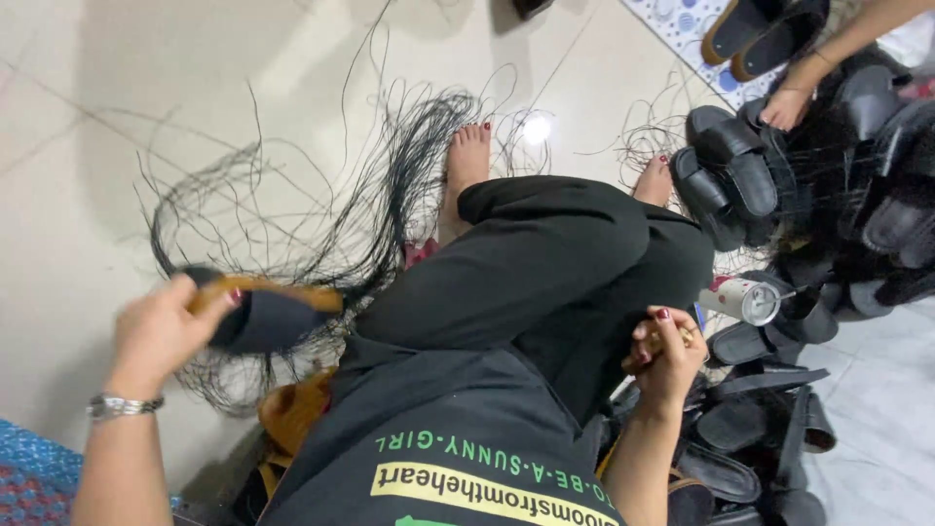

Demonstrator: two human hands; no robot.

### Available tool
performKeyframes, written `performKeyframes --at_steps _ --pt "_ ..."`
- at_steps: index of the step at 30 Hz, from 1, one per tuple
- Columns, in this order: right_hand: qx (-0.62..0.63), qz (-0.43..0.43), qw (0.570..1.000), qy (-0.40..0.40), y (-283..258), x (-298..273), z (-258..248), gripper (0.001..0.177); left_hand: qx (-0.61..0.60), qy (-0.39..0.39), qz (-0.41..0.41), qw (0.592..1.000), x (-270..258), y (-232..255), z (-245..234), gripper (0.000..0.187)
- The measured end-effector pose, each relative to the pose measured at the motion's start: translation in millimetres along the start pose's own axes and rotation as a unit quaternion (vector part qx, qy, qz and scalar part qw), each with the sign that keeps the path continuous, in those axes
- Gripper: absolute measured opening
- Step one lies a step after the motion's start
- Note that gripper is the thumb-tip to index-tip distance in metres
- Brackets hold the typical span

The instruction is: Hand-sewing a strap onto a sandal using a stitching awl and thread while sitting on the floor.

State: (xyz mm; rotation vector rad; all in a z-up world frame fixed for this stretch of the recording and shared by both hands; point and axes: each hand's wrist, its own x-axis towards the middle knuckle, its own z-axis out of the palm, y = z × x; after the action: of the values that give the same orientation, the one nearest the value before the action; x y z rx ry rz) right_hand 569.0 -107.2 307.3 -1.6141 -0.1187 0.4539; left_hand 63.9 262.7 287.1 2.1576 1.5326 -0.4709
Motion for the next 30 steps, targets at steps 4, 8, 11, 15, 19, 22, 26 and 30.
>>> performKeyframes --at_steps 4,8,11,15,19,22,26,30 --pt "0.036 -0.032 0.999 -0.021 2 -18 -1 0.017 -0.138 0.285 0.147 0.937 -18 63 -84 0.042" --pt "0.062 -0.068 0.995 -0.048 -34 -52 0 0.019 -0.350 0.296 0.347 0.818 -21 145 -132 0.031" --pt "0.083 -0.152 0.979 -0.109 -61 -64 -10 0.036 -0.461 0.134 0.413 0.774 -32 227 -142 0.034" --pt "0.055 -0.166 0.939 -0.297 -75 -76 -12 0.079 -0.539 -0.038 0.513 0.667 -47 329 -122 0.029" --pt "-0.033 -0.096 0.924 -0.367 -23 -84 -24 0.089 -0.545 -0.051 0.520 0.656 -34 383 -89 0.021" --pt "-0.044 -0.075 0.946 -0.313 -10 -96 -16 0.073 -0.484 0.001 0.496 0.721 -7 405 -40 0.036" --pt "-0.051 -0.007 0.973 -0.223 6 -99 -15 0.049 -0.291 0.265 0.577 0.716 -25 402 -33 0.036" --pt "-0.163 -0.018 0.984 -0.068 -41 -86 10 0.050 -0.413 0.123 0.583 0.689 -66 372 -6 0.032"
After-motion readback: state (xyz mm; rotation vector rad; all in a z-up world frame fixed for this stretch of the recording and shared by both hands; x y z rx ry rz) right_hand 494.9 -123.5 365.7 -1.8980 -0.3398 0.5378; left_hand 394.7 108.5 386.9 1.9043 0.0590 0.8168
